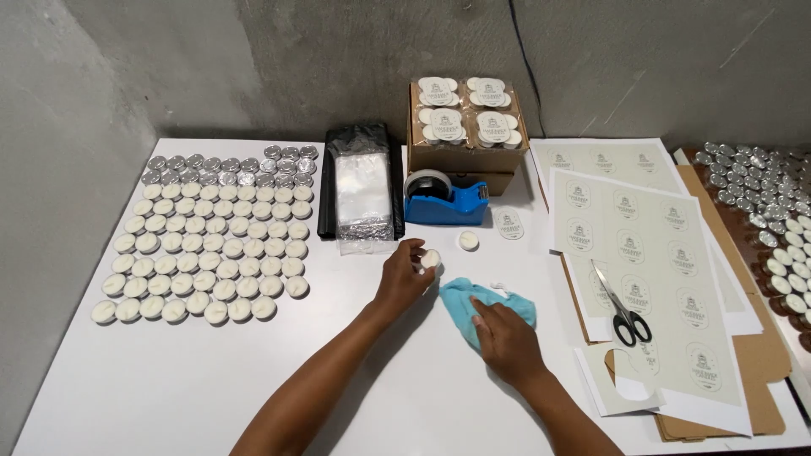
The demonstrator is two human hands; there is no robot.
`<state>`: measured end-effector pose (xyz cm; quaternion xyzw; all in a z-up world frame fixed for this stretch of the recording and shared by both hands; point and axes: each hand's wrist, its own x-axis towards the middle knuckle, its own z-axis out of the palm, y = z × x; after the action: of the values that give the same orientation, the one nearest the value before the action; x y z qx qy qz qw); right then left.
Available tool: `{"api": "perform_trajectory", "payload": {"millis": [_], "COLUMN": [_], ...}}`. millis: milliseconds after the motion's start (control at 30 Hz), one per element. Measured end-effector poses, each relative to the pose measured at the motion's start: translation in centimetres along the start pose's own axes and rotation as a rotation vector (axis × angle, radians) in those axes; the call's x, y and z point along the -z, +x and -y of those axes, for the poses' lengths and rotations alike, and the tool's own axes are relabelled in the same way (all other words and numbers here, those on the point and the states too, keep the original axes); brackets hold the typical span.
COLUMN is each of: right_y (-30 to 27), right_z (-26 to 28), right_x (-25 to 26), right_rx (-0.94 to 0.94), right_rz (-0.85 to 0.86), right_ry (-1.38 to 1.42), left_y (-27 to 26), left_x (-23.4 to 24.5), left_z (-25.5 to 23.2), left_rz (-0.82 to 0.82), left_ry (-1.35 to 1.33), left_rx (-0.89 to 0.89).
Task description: Cutting paper labels from a sheet with scissors and applying them to the bottom of tealight candles before cleaning them.
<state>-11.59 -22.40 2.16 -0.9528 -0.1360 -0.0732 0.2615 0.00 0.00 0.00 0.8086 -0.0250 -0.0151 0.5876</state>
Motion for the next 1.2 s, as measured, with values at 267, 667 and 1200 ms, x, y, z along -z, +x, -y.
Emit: {"api": "perform_trajectory", "payload": {"millis": [267, 667, 1200], "right_y": [0.5, 0.7, 0.5], "right_z": [-1.9, -0.9, -1.0], "right_x": [0.7, 1.5, 1.4], "right_rx": [-0.197, -0.241, -0.292], "right_rz": [-0.168, -0.126, -0.068], "right_ry": [-0.067, -0.027, -0.025], "left_y": [5.2, 6.5, -6.1], "left_x": [-5.2, -6.3, 5.1], "left_z": [2.4, 2.8, 6.8], "left_rz": [-0.06, -0.071, -0.103], "left_ry": [0.11, 0.141, 0.412], "left_rx": [-0.19, -0.288, -0.357]}}
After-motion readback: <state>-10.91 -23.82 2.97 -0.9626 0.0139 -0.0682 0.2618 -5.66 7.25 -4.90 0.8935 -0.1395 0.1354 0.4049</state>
